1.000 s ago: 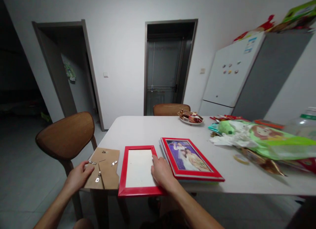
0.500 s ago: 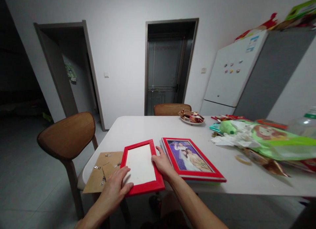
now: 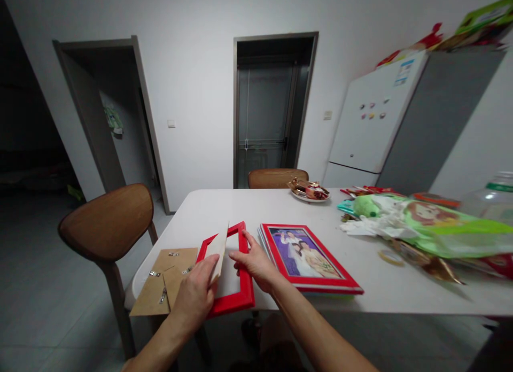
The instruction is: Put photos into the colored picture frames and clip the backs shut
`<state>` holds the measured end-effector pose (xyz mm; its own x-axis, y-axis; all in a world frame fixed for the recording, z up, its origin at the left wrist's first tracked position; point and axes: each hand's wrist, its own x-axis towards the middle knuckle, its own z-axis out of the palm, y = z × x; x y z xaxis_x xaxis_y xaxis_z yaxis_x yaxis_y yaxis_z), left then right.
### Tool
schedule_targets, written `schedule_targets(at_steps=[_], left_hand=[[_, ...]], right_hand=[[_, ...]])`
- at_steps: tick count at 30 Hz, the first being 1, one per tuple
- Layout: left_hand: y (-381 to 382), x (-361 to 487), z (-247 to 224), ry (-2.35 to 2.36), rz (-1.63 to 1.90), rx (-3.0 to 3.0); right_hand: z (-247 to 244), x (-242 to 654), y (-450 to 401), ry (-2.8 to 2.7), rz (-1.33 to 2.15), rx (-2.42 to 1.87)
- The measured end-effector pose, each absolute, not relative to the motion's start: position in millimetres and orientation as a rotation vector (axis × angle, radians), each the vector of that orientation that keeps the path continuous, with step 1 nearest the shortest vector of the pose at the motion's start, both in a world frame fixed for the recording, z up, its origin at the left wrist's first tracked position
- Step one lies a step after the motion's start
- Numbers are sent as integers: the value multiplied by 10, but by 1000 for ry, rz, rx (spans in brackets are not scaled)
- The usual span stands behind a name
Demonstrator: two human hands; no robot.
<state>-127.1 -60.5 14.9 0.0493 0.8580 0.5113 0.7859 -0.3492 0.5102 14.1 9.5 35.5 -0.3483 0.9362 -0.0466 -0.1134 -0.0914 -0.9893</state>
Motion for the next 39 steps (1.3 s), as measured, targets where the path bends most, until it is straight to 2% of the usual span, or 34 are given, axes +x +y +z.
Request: schedule_targets(at_steps=[5, 9, 12, 18, 28, 30, 36, 39], left_hand=[[-661, -1634, 218, 1891, 1561, 1726], [-737, -2009, 70, 1880, 1639, 1400], [-788, -2190, -116, 1881, 1562, 1266], [-875, -2256, -275, 2115, 1273, 1407], [-888, -2208, -271, 2220, 1078, 1776], [-881, -2169, -265, 2189, 1086, 1870], [-881, -1952, -275, 2019, 1094, 2097], [-874, -1851, -258, 1989, 1060, 2173]], right_hand=[[248, 233, 201, -1584, 1323, -1233], [88, 312, 293, -1907, 864, -1406], [-50, 349, 336, -2094, 592, -1458], [-181, 333, 324, -2273, 349, -1495], [-176, 236, 231, -2235, 161, -1478], [-146, 151, 172, -2167, 249, -1356], [-180, -311, 89, -1830, 1194, -1113], [-170, -523, 103, -1577, 1433, -1034]])
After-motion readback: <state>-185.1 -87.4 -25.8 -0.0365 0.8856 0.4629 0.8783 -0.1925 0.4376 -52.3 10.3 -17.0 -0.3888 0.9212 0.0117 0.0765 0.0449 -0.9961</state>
